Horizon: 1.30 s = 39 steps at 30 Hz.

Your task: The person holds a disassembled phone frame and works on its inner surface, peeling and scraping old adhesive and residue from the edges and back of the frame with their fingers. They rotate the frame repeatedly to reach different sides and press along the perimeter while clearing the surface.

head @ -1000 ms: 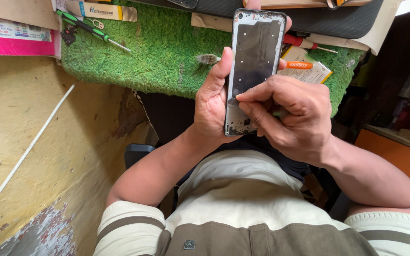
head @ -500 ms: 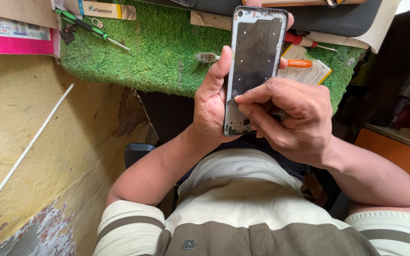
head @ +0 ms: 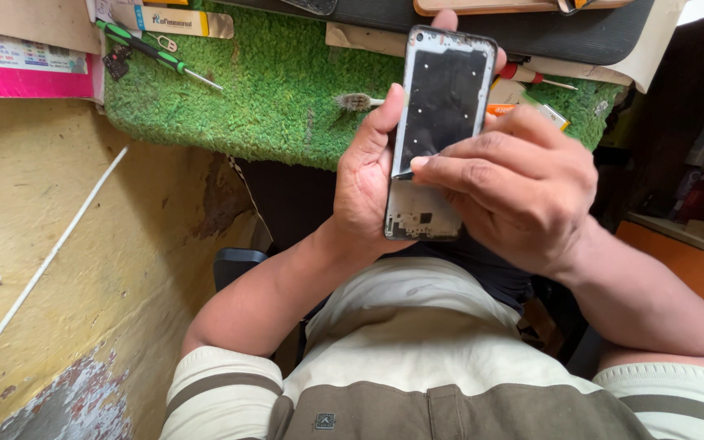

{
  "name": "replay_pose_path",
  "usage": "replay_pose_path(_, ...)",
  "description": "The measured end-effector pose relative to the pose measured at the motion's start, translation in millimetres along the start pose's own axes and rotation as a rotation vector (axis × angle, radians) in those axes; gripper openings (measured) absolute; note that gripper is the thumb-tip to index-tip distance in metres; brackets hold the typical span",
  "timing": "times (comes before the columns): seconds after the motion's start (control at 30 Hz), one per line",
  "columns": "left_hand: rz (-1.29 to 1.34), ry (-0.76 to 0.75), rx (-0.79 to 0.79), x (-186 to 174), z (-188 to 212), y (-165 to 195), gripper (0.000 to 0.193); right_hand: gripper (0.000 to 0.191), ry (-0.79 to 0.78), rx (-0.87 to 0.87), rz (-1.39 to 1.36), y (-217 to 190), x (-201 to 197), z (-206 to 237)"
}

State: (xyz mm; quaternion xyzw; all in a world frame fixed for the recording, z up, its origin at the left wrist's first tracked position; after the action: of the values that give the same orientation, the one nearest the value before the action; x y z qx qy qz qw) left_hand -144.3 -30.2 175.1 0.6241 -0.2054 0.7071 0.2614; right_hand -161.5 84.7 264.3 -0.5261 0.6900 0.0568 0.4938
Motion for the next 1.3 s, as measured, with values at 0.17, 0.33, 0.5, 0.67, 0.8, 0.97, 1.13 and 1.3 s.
replay_pose_path(0.17,0.227,-0.02,-0.077,1.1,2.1,-8.8,0.047,0.028,-0.02,-0.087,-0.113,13.8,0.2,-2.4)
replay_pose_path(0.33,0.273,-0.07,-0.114,-4.2,5.5,-14.4,0.041,0.033,-0.051,-0.152,-0.184,17.6,1.9,1.2)
replay_pose_path(0.5,0.272,0.043,-0.165,-13.8,6.8,-19.8,0.041,0.034,-0.052,-0.122,-0.242,21.0,5.6,7.2)
replay_pose_path(0.67,0.283,0.048,-0.181,-16.1,8.9,-21.4,0.042,0.035,-0.067,-0.138,-0.284,20.8,11.3,17.0)
replay_pose_path(0.8,0.3,0.044,-0.205,-14.5,8.8,-21.6,0.042,0.03,-0.043,-0.118,-0.255,22.2,12.1,19.3)
replay_pose_path(0.97,0.284,0.044,-0.168,-9.1,10.2,-15.9,0.042,0.032,-0.087,-0.117,-0.282,17.3,14.0,16.0)
replay_pose_path(1.13,0.246,0.21,-0.198,-14.9,10.6,-20.5,0.045,0.027,-0.078,-0.116,-0.258,15.6,13.8,10.8)
replay_pose_path(1.3,0.306,-0.007,-0.175,-11.5,9.6,-17.4,0.038,0.026,-0.077,-0.111,-0.24,17.5,15.8,11.0)
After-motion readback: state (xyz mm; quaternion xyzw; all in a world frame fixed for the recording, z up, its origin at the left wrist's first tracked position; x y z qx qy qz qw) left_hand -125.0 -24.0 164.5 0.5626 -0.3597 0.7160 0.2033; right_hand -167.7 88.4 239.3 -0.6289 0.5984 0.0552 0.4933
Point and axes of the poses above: each hand's wrist, its own z-axis away from the middle knuckle, its own x-axis out of the palm, y = z × x, the point moved 4 cm from there along -z, towards the middle knuckle, and after that the axes turned 7 degrees about -x, right-handed, at the moved point
